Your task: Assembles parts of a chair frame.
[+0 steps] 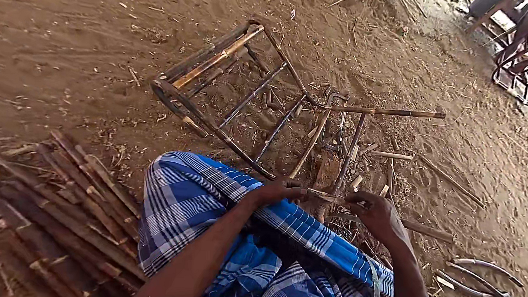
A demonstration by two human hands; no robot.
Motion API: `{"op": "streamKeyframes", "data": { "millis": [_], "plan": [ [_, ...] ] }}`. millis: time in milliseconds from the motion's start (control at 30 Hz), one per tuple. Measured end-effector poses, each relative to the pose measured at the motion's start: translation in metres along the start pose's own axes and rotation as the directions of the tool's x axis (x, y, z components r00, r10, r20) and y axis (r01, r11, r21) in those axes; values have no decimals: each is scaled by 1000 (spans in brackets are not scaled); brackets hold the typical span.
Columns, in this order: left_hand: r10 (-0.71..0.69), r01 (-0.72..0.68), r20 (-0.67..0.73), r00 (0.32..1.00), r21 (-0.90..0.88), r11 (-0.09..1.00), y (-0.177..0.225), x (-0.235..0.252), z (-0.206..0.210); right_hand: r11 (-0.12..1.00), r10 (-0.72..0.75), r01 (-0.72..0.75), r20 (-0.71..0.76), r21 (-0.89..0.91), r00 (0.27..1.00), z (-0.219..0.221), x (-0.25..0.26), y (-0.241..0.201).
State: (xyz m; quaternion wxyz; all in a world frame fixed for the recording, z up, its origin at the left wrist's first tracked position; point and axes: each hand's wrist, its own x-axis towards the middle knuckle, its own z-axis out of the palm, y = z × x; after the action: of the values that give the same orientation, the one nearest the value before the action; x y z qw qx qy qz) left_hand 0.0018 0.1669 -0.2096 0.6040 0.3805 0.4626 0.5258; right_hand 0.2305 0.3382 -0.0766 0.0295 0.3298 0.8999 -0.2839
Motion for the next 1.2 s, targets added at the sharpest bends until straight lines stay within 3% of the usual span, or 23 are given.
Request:
{"op": "streamKeyframes", "data": {
  "millis": [100,200,300,400,533,733,933,1067,1200],
  "plan": [
    [-92,71,-235,968,-95,993,-36,-13,-8,998,69,-68,33,-16,997,20,3,16],
    [-254,163,-448,857,-232,959,-61,-18,-9,994,99,-100,-8,-49,995,43,2,22],
    [-414,252,-531,739,-352,902,-57,-14,-12,987,145,-146,-13,-65,989,54,5,24],
    [-457,283,-600,656,-365,887,-61,-5,-8,979,187,-187,-10,-86,982,52,6,23],
    [-444,298,-639,628,-330,896,-66,3,-7,975,216,-215,22,-52,976,42,5,18],
    [-462,78,-650,604,-529,845,-65,1,-10,978,205,-204,5,-45,979,39,2,20],
    [-462,298,-716,524,-354,887,-71,7,-3,984,133,-144,-103,-109,986,46,-3,26],
    [-508,279,-724,467,-425,861,-67,16,-1,968,149,-184,-198,-171,969,51,-8,26],
    [-538,282,-706,461,-458,843,-70,24,-2,959,138,-183,-209,-216,968,50,-12,26]
  ]
}}
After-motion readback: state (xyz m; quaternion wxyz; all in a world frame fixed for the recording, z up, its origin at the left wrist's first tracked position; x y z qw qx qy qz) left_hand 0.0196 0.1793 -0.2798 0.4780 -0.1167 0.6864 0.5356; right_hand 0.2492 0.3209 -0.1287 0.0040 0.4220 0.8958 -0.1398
